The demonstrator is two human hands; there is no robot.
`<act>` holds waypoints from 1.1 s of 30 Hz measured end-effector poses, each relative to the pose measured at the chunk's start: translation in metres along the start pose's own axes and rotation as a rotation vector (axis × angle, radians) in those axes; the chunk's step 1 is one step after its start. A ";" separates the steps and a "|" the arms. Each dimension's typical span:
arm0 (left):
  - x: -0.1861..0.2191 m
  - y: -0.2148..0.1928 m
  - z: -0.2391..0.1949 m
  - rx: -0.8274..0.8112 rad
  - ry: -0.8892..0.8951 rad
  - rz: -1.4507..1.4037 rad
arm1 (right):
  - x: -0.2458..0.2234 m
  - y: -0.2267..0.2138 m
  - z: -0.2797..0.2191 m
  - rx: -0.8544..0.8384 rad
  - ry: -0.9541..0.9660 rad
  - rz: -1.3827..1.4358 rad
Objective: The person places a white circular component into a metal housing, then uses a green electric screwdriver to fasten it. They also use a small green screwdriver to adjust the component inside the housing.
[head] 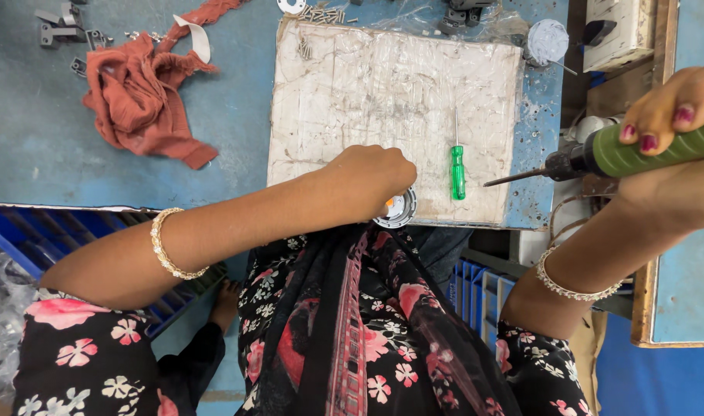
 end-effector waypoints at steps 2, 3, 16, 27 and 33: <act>-0.001 0.002 0.000 0.005 -0.002 0.001 | -0.001 0.000 0.001 0.002 -0.002 -0.004; 0.000 0.003 -0.001 0.006 -0.003 0.011 | -0.001 0.000 0.001 0.001 -0.003 -0.007; 0.006 -0.002 -0.007 0.047 -0.018 0.001 | -0.005 0.003 -0.001 0.012 -0.009 -0.024; 0.012 -0.002 -0.014 0.081 0.017 0.054 | -0.017 -0.001 -0.001 0.003 -0.017 -0.043; 0.008 -0.001 -0.011 0.042 -0.010 0.052 | -0.021 -0.022 0.003 -0.005 -0.011 -0.088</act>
Point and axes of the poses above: each hand's wrist, its own z-axis towards the middle knuckle, its own y-axis out of the palm, x = y × z, the point moved 8 cm from there along z, towards the middle knuckle, and after that the axes turned 12 degrees about -z, right-handed, at the moved point
